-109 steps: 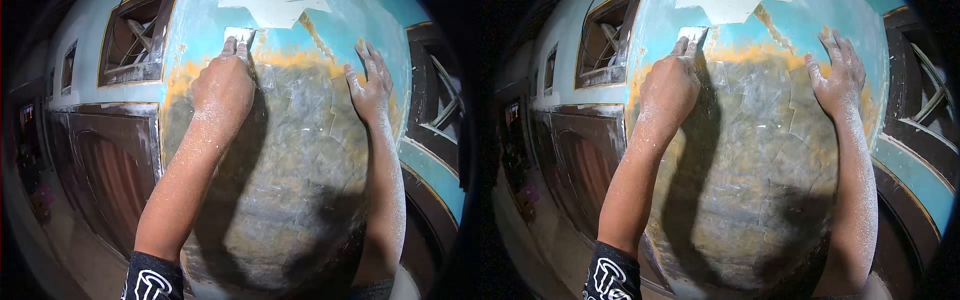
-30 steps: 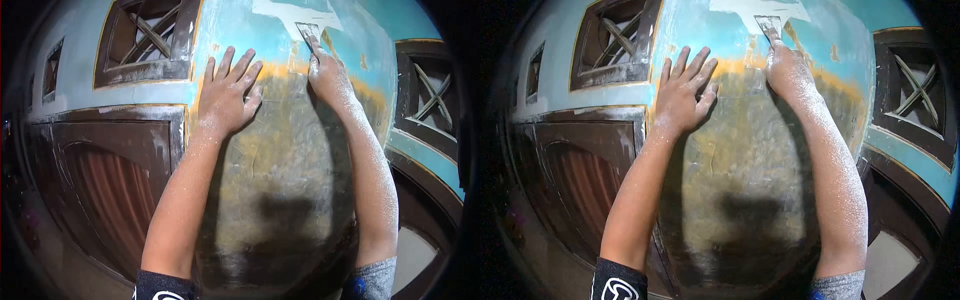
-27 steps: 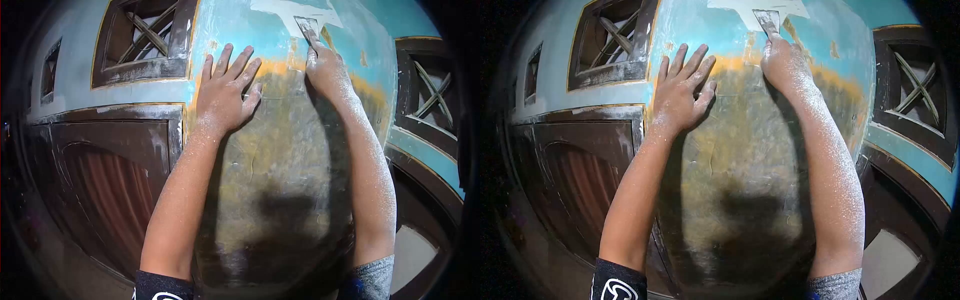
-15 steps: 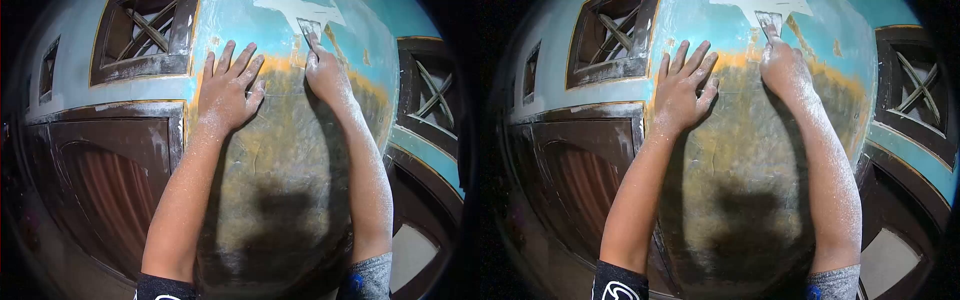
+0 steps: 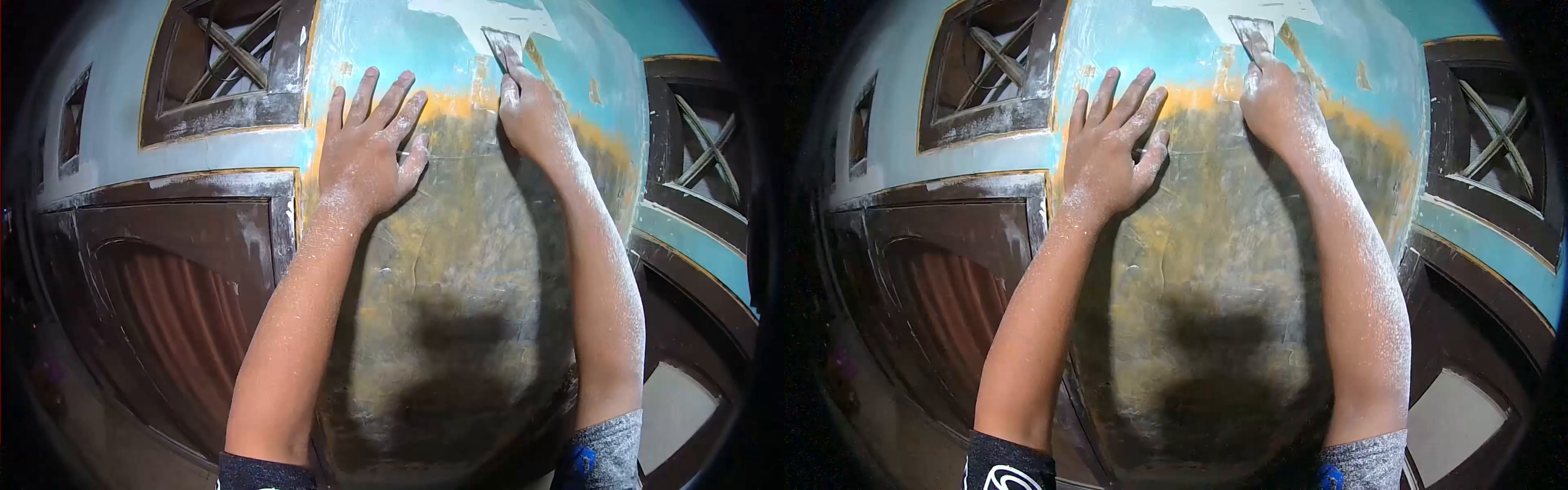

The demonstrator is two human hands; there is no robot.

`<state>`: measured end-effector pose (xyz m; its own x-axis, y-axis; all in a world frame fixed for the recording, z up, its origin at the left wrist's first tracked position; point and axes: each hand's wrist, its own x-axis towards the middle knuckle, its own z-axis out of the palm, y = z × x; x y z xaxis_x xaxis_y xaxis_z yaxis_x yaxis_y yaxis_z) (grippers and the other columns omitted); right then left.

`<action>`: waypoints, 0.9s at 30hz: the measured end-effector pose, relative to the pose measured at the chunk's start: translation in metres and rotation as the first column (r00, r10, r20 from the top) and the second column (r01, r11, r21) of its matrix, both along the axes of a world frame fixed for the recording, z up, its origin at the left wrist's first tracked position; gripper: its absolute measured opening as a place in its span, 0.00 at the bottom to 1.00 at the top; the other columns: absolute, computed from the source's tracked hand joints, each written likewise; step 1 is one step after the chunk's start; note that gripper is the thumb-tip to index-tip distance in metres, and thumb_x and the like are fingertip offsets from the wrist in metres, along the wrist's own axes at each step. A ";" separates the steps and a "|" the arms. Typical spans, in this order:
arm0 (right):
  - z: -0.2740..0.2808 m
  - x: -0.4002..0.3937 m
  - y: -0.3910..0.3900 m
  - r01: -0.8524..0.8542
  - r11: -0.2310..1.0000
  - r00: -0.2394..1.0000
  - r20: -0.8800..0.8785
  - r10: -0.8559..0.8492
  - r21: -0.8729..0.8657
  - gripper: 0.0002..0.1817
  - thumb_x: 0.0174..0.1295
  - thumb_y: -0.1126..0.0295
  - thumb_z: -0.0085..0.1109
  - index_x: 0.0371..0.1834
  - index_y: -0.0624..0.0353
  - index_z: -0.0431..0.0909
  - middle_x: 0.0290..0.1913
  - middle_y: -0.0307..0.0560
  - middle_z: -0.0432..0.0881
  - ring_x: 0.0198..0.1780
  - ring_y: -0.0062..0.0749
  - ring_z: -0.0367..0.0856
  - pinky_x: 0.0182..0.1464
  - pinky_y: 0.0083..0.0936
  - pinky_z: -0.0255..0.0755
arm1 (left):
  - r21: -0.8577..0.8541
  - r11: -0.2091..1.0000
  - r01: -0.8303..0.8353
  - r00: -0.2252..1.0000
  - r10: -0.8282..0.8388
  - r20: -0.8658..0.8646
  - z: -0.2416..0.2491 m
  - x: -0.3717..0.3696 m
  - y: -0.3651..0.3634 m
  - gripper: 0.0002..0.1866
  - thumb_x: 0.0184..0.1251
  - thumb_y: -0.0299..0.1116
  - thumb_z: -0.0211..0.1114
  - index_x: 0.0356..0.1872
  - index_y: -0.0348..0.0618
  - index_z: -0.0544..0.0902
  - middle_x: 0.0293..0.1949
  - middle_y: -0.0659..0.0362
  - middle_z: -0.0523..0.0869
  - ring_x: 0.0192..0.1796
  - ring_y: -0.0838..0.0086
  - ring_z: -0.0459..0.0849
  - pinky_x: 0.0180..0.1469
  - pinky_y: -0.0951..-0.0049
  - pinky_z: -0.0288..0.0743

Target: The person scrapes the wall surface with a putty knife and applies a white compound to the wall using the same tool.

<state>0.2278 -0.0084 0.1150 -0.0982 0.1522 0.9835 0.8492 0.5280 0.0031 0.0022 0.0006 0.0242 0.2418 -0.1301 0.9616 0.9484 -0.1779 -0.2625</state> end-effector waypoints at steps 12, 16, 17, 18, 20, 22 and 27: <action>0.013 -0.006 -0.007 0.140 0.983 0.990 0.045 -0.135 -0.118 0.24 0.77 0.65 0.46 0.72 0.62 0.73 0.46 0.72 0.87 0.51 0.68 0.86 0.58 0.56 0.79 | 0.040 0.999 0.010 1.000 -0.010 -0.008 -0.001 -0.002 0.004 0.28 0.74 0.49 0.61 0.75 0.63 0.77 0.81 0.66 0.69 0.84 0.56 0.61 0.85 0.43 0.47; 0.003 -0.003 0.002 0.203 0.977 0.976 0.087 -0.197 -0.067 0.26 0.74 0.66 0.47 0.74 0.61 0.72 0.47 0.71 0.88 0.51 0.67 0.86 0.60 0.56 0.79 | 0.046 0.999 0.012 1.000 -0.012 -0.004 0.000 -0.002 0.004 0.28 0.74 0.48 0.61 0.74 0.63 0.78 0.81 0.67 0.69 0.84 0.57 0.61 0.85 0.44 0.48; -0.002 -0.004 0.002 0.203 0.977 0.977 0.073 -0.198 -0.070 0.27 0.73 0.67 0.48 0.75 0.61 0.72 0.48 0.71 0.88 0.52 0.66 0.87 0.60 0.56 0.79 | 0.045 0.999 0.014 1.000 -0.014 -0.002 0.000 -0.002 0.004 0.28 0.75 0.48 0.61 0.74 0.64 0.78 0.81 0.67 0.69 0.84 0.57 0.61 0.85 0.44 0.48; -0.004 -0.006 0.001 0.203 0.977 0.978 0.060 -0.199 -0.073 0.28 0.72 0.67 0.48 0.76 0.60 0.71 0.48 0.70 0.88 0.52 0.65 0.87 0.60 0.55 0.79 | 0.044 0.999 0.016 1.000 -0.016 0.001 0.000 -0.001 0.004 0.28 0.75 0.48 0.61 0.74 0.64 0.77 0.81 0.67 0.69 0.83 0.57 0.62 0.85 0.43 0.48; 0.003 -0.008 -0.002 0.199 0.978 0.979 0.049 -0.196 -0.066 0.30 0.72 0.68 0.47 0.78 0.60 0.69 0.48 0.73 0.87 0.53 0.66 0.86 0.61 0.55 0.79 | 0.053 0.998 0.019 1.000 -0.019 -0.001 0.000 -0.001 0.004 0.28 0.75 0.48 0.61 0.74 0.63 0.77 0.81 0.67 0.69 0.83 0.56 0.62 0.84 0.43 0.48; 0.018 -0.009 0.001 0.180 0.982 0.981 0.067 -0.184 0.061 0.28 0.73 0.67 0.46 0.76 0.60 0.71 0.48 0.75 0.87 0.53 0.68 0.86 0.61 0.55 0.79 | 0.037 0.999 0.000 1.000 0.000 -0.005 0.000 -0.002 0.002 0.28 0.74 0.48 0.61 0.74 0.63 0.78 0.81 0.67 0.69 0.83 0.56 0.62 0.84 0.43 0.49; -0.004 -0.005 0.002 0.170 0.982 0.985 0.030 -0.168 -0.079 0.26 0.73 0.66 0.46 0.72 0.60 0.75 0.48 0.72 0.87 0.53 0.69 0.86 0.60 0.56 0.79 | 0.043 0.999 -0.006 1.000 0.006 0.005 -0.001 0.000 0.002 0.27 0.74 0.48 0.61 0.73 0.62 0.79 0.81 0.67 0.69 0.84 0.57 0.61 0.84 0.45 0.49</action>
